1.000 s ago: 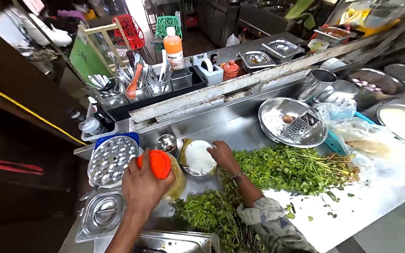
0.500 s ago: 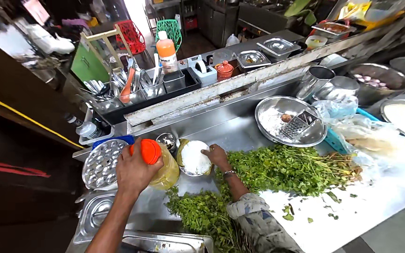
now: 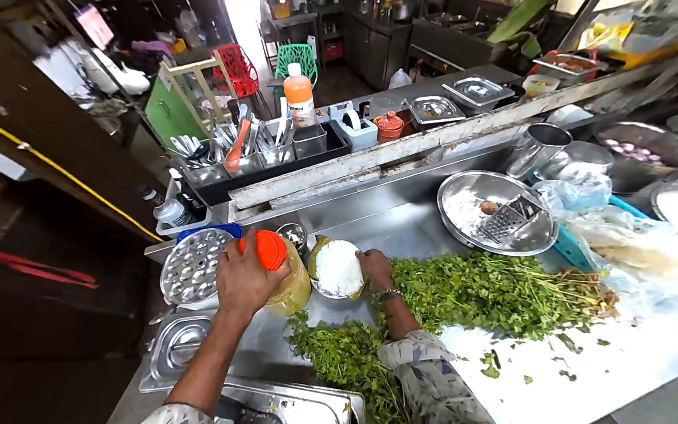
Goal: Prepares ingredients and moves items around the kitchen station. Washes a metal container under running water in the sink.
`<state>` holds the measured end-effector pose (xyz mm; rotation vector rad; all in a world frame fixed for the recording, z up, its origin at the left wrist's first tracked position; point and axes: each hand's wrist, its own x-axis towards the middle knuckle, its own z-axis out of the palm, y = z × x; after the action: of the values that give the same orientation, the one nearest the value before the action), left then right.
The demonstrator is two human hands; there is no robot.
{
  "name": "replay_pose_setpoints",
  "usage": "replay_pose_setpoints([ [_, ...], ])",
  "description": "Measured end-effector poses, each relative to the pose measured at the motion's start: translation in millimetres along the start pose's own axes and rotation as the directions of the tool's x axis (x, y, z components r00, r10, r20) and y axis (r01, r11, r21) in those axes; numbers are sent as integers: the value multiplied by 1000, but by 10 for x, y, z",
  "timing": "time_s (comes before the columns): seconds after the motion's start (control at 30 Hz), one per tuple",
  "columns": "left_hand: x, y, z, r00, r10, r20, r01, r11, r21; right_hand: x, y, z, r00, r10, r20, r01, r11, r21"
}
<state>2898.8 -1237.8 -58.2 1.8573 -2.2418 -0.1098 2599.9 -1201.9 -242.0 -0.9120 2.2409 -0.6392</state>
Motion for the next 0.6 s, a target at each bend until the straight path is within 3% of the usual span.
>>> replay_pose_setpoints([
  [0.1, 5, 10, 8, 1000, -8, 5, 8, 1000, 11, 98, 148, 38, 998, -21, 66, 7, 979, 205],
  [0.23, 29, 31, 44, 1000, -26, 3, 26, 1000, -1, 130, 214, -3, 976, -36, 214, -97, 810, 578],
  [0.37, 77, -57, 63, 998, 63, -31, -64, 998, -28, 118, 178, -131, 993, -19, 118, -64, 749, 659],
  [0.6, 438, -333, 71, 950, 313, -21, -313, 949, -45, 169, 150, -194, 995, 76, 68, -98, 523, 847],
])
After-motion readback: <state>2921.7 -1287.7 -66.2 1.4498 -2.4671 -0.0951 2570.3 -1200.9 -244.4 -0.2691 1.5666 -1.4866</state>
